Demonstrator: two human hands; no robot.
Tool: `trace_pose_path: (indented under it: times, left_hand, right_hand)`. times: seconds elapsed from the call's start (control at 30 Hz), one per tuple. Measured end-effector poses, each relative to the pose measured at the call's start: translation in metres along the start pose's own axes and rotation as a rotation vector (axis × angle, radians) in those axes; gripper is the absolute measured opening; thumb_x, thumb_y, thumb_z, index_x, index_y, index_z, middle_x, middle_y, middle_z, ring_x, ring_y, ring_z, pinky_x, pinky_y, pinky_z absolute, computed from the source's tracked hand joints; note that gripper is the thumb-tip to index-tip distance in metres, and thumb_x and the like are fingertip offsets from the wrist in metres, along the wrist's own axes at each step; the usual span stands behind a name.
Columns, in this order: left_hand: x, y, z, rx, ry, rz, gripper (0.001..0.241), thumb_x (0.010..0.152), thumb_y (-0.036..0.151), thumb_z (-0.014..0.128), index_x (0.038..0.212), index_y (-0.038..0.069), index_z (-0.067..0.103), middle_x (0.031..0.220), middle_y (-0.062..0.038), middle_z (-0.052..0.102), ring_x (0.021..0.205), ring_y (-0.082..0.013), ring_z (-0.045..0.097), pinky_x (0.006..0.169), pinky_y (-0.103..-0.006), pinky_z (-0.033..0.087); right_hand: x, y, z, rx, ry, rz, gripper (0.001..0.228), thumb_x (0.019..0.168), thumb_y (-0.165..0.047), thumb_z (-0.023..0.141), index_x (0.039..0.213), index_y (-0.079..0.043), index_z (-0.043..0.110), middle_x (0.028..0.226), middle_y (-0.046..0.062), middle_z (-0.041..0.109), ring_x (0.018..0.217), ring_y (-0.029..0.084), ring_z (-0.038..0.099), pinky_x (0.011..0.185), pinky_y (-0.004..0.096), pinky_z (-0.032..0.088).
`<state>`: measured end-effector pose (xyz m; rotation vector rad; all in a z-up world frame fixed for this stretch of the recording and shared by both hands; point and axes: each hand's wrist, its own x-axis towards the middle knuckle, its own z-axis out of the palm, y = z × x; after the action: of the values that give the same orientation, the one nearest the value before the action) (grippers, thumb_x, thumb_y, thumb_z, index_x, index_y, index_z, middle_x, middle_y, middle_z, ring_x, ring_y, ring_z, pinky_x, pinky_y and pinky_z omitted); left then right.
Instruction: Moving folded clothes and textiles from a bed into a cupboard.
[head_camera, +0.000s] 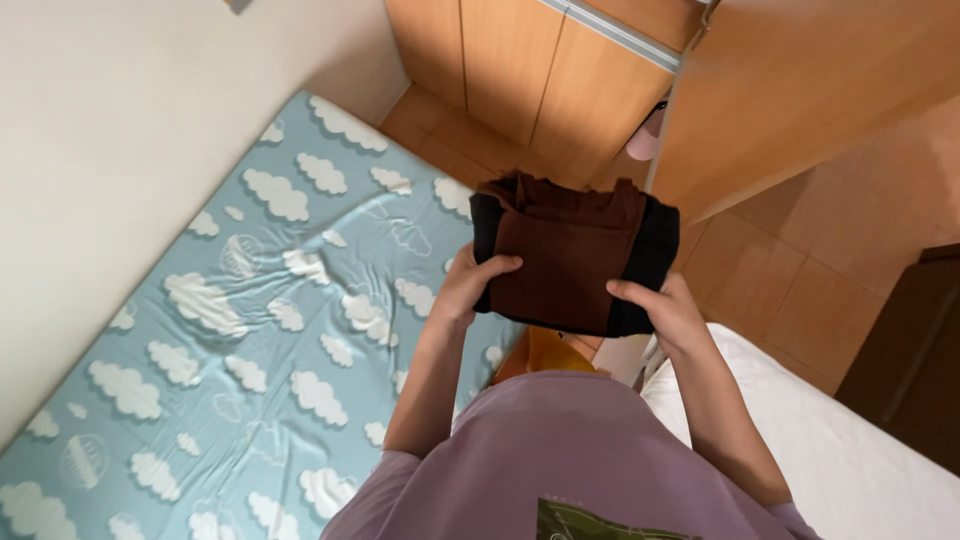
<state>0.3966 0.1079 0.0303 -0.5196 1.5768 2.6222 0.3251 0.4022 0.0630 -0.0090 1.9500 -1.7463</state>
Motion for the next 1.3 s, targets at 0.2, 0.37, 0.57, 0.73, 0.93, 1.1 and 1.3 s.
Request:
trace_pose_path:
  times: [0.2,0.37,0.57,0.73,0.93,1.1,1.3]
  left_hand:
    - [0.074,0.008,0.024,-0.007,0.027,0.108,0.033,0.086,0.014,0.080,0.109,-0.003,0.065,0.089,-0.001,0.062,0.080,-0.0113,0.058,0.071,-0.0290,0.046]
    - [0.091,0.022,0.050,-0.054,0.069,0.111,0.039,0.081,0.016,0.077,0.115,0.001,0.064,0.095,-0.001,0.068,0.090,-0.0114,0.064,0.084,-0.0268,0.052]
    - [0.130,0.036,0.058,-0.037,0.065,0.121,0.044,0.083,0.016,0.077,0.121,0.001,0.064,0.099,0.000,0.065,0.094,-0.0116,0.060,0.084,-0.0284,0.049]
    - [0.173,0.050,0.069,0.075,-0.039,0.120,0.047,0.082,0.018,0.077,0.124,0.000,0.064,0.101,-0.002,0.067,0.095,-0.0120,0.063,0.086,-0.0272,0.051]
    - [0.243,0.074,0.098,0.090,-0.220,-0.065,0.056,0.079,0.019,0.077,0.129,0.000,0.062,0.107,-0.009,0.072,0.095,-0.0171,0.069,0.085,-0.0312,0.057]
    - [0.356,0.048,0.105,0.236,-0.459,-0.107,0.066,0.077,0.021,0.079,0.133,-0.007,0.059,0.111,-0.016,0.072,0.099,-0.0226,0.070,0.087,-0.0334,0.057]
    - [0.507,0.110,0.062,0.493,-0.630,-0.074,0.092,0.078,0.031,0.082,0.150,-0.009,0.039,0.139,-0.020,0.060,0.130,-0.0279,0.057,0.107,-0.0360,0.047]
  right_hand:
    - [0.061,-0.056,-0.019,-0.045,0.025,-0.135,0.024,0.086,-0.012,0.079,0.103,0.005,0.072,0.094,0.005,0.074,0.083,0.012,0.069,0.075,0.027,0.055]
    - [0.080,-0.062,-0.026,-0.054,0.074,-0.133,0.021,0.090,-0.013,0.078,0.104,0.001,0.071,0.095,0.003,0.073,0.083,0.010,0.067,0.075,0.026,0.054]
    - [0.116,-0.062,-0.035,-0.011,0.087,-0.239,0.019,0.092,-0.009,0.076,0.107,0.000,0.067,0.097,0.002,0.071,0.086,0.009,0.065,0.078,0.025,0.053]
    - [0.117,-0.063,-0.031,-0.120,0.245,-0.309,0.019,0.094,-0.012,0.075,0.107,-0.001,0.067,0.094,-0.001,0.070,0.086,0.007,0.064,0.077,0.023,0.053]
    - [0.128,-0.048,-0.028,-0.148,0.470,-0.277,0.025,0.097,-0.015,0.079,0.105,0.004,0.064,0.088,0.002,0.064,0.080,0.010,0.058,0.071,0.025,0.049]
    - [0.175,-0.050,-0.014,0.015,0.629,-0.248,0.030,0.091,-0.014,0.078,0.114,-0.002,0.064,0.098,-0.003,0.069,0.088,0.007,0.063,0.079,0.021,0.051]
    - [0.340,-0.056,0.018,0.153,0.774,-0.264,0.020,0.094,-0.008,0.079,0.096,-0.004,0.060,0.084,-0.003,0.060,0.074,0.006,0.053,0.069,0.024,0.045]
